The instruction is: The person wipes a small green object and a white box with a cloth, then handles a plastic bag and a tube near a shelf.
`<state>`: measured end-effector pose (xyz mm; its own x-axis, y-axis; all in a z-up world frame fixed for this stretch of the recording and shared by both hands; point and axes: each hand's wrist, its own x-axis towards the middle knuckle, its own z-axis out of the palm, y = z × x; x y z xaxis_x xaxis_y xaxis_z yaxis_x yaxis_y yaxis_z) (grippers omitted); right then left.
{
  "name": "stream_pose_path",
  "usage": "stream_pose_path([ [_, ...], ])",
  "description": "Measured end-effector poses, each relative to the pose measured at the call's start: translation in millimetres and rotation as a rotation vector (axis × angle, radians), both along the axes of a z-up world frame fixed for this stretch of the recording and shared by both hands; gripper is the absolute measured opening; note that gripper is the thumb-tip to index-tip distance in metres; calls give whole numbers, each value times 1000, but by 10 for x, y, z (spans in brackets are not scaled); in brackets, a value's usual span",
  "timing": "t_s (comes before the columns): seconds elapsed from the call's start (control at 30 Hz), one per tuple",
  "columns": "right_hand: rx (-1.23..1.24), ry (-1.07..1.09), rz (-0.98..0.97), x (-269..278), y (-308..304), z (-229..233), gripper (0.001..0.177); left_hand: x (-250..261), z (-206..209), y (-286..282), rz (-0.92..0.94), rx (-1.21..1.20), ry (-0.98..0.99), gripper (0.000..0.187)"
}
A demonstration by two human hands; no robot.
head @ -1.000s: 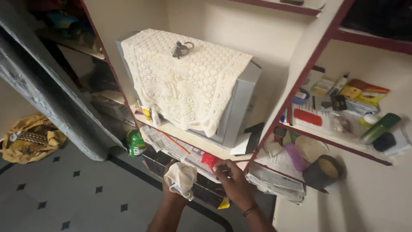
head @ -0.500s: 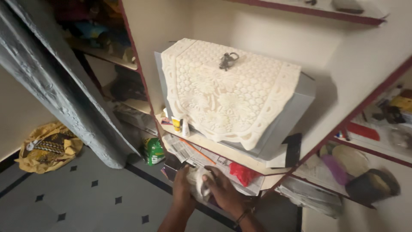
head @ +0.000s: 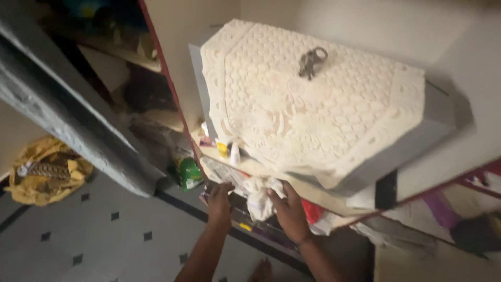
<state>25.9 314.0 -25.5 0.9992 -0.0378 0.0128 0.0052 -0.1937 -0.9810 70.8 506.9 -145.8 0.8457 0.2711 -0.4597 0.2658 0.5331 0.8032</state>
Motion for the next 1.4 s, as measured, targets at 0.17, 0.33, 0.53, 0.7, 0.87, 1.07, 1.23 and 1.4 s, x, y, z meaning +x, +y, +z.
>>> stream_pose_path([
  [0.17,43,55,-51,499,-116,-174,35,813,-760,194,-157,785,-188,35],
  [0.33,63,122,-91,712,-201,-261,36,1355,-834,138,-280,1110,-44,59],
  [0.53,-21,130,-112,716,-154,-142,35,1768,-728,7,-310,980,-12,74],
  [0.7,184,360,-219,611,-45,-106,39,1975,-1006,58,-349,960,-39,63],
  [0.87,11,340,-377,373,-116,-381,47,1610,-995,83,-411,1137,-245,47],
  [1.07,-454,-130,-294,10,-156,-459,48,678,108,-56,-562,-157,10,53],
  [1.23,-431,-227,-249,-117,409,-219,50,290,526,-182,-783,-308,-342,68],
  [1.4,-259,-323,-386,-309,902,126,60,-8,564,-226,-841,584,-794,66],
])
